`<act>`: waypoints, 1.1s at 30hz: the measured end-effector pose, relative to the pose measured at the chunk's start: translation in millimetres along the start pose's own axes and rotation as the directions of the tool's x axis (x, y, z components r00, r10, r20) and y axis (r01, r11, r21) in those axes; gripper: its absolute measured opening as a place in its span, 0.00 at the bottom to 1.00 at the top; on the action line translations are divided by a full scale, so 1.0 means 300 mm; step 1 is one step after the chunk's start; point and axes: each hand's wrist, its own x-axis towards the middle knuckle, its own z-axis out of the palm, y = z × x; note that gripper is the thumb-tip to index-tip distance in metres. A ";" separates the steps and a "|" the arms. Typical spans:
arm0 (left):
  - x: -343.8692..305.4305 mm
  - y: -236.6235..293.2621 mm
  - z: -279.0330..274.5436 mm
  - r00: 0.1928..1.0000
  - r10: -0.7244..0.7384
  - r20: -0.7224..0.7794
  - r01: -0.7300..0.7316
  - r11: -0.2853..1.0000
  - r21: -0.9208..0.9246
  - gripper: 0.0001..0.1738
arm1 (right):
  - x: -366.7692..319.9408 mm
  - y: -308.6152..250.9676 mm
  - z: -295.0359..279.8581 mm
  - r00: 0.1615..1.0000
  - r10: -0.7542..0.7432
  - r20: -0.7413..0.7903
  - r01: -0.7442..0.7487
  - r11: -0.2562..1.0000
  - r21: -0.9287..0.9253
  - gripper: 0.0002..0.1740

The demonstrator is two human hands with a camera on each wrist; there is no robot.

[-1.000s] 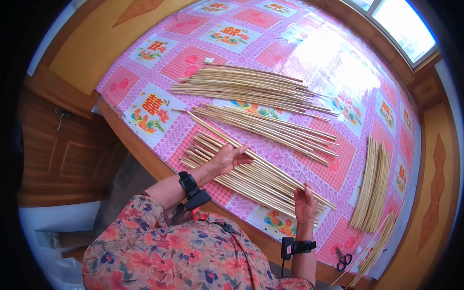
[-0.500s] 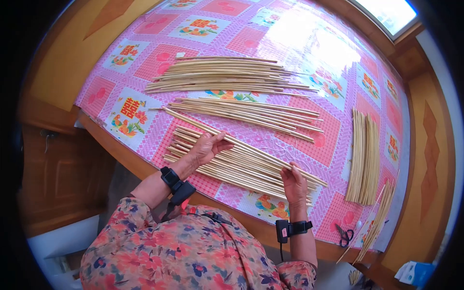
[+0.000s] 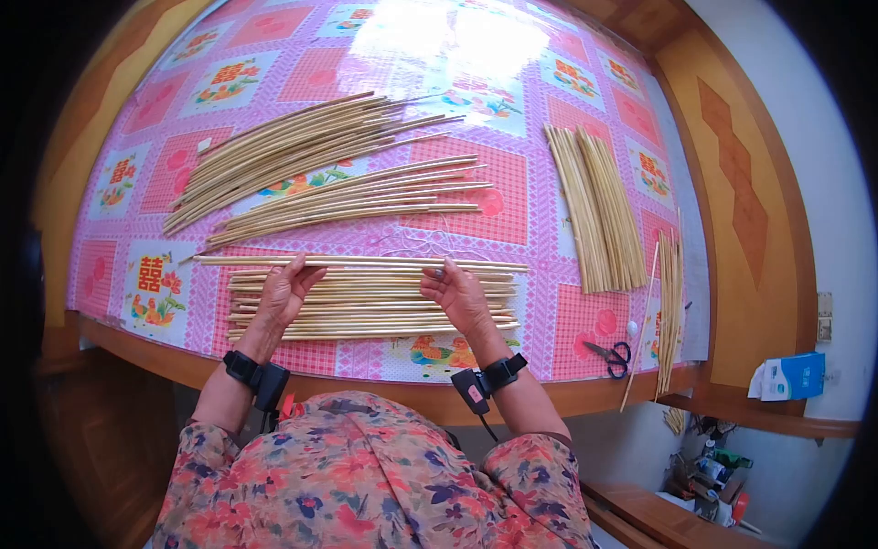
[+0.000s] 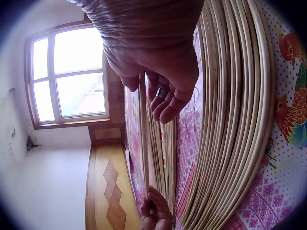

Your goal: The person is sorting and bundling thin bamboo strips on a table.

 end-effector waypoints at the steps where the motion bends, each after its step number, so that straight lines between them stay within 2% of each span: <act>1: 0.001 -0.006 0.011 1.000 -0.006 0.010 0.006 1.000 -0.002 0.06 | -0.001 -0.004 0.010 1.000 0.024 0.009 -0.024 0.999 -0.034 0.17; 2: -0.002 -0.004 0.015 1.000 0.000 -0.013 0.000 1.000 -0.005 0.06 | -0.013 -0.011 0.017 0.997 0.075 0.021 -0.071 0.986 -0.149 0.16; 3: -0.008 0.001 0.023 0.999 0.007 -0.042 -0.007 1.000 -0.008 0.06 | -0.034 -0.023 0.045 0.997 0.074 0.020 -0.071 0.986 -0.150 0.16; 4: -0.007 0.002 0.029 1.000 0.006 -0.010 -0.006 1.000 -0.005 0.06 | -0.053 -0.026 0.073 0.995 0.090 0.053 -0.058 0.898 -0.436 0.16; 5: -0.006 0.001 0.032 1.000 0.014 -0.025 -0.014 1.000 -0.001 0.06 | -0.058 -0.015 0.097 0.989 0.121 0.090 -0.028 0.731 -0.681 0.17; 6: -0.005 -0.004 0.038 1.000 0.002 0.003 -0.002 1.000 -0.021 0.06 | -0.053 0.002 0.112 0.988 0.053 0.142 0.080 0.612 -0.787 0.12; 7: -0.009 -0.008 0.038 1.000 -0.008 0.024 0.009 0.999 -0.039 0.06 | -0.055 0.004 0.149 0.984 0.080 0.158 0.076 0.618 -0.782 0.12; 8: -0.009 -0.012 0.039 1.000 -0.012 0.018 0.013 0.999 -0.036 0.06 | -0.057 -0.007 0.191 0.906 -0.177 0.385 0.421 0.275 -0.864 0.10; 9: -0.002 -0.022 0.041 1.000 -0.019 0.020 0.019 0.999 -0.035 0.06 | -0.056 -0.017 0.240 0.696 -0.324 0.641 0.627 -0.162 -0.762 0.08; 10: 0.002 -0.031 0.046 1.000 -0.013 0.008 0.014 0.999 -0.052 0.06 | -0.048 -0.020 0.283 0.594 -0.324 0.736 0.642 -0.361 -0.676 0.12; 11: -0.001 -0.040 0.050 1.000 -0.003 -0.008 0.003 0.999 -0.050 0.06 | -0.021 -0.008 0.299 0.591 -0.316 0.743 0.655 -0.350 -0.670 0.12; 13: -0.008 -0.043 0.072 0.999 -0.005 0.043 0.007 0.998 -0.060 0.06 | 0.037 0.018 0.321 0.440 -0.239 0.866 0.676 -0.547 -0.494 0.15; 14: -0.005 -0.049 0.068 0.999 -0.002 0.047 0.004 0.998 -0.057 0.06 | 0.059 0.027 0.318 0.423 -0.199 0.884 0.661 -0.600 -0.451 0.16; 15: -0.006 -0.046 0.074 0.999 0.006 0.040 -0.004 0.998 -0.060 0.06 | 0.075 0.035 0.314 0.419 -0.191 0.888 0.669 -0.597 -0.444 0.16; 17: -0.013 -0.040 0.080 0.999 -0.016 0.043 0.019 0.997 -0.072 0.06 | 0.093 0.056 0.300 0.516 -0.159 0.842 0.646 -0.573 -0.504 0.16; 31: 0.030 -0.066 0.105 0.997 -0.039 0.060 0.042 0.998 -0.047 0.10 | 0.132 0.031 0.261 0.589 -0.156 0.793 0.614 -0.552 -0.564 0.10; 33: 0.041 -0.067 0.084 0.988 -0.137 0.064 0.134 0.990 0.049 0.12 | 0.143 0.032 0.235 0.600 -0.151 0.785 0.606 -0.555 -0.570 0.10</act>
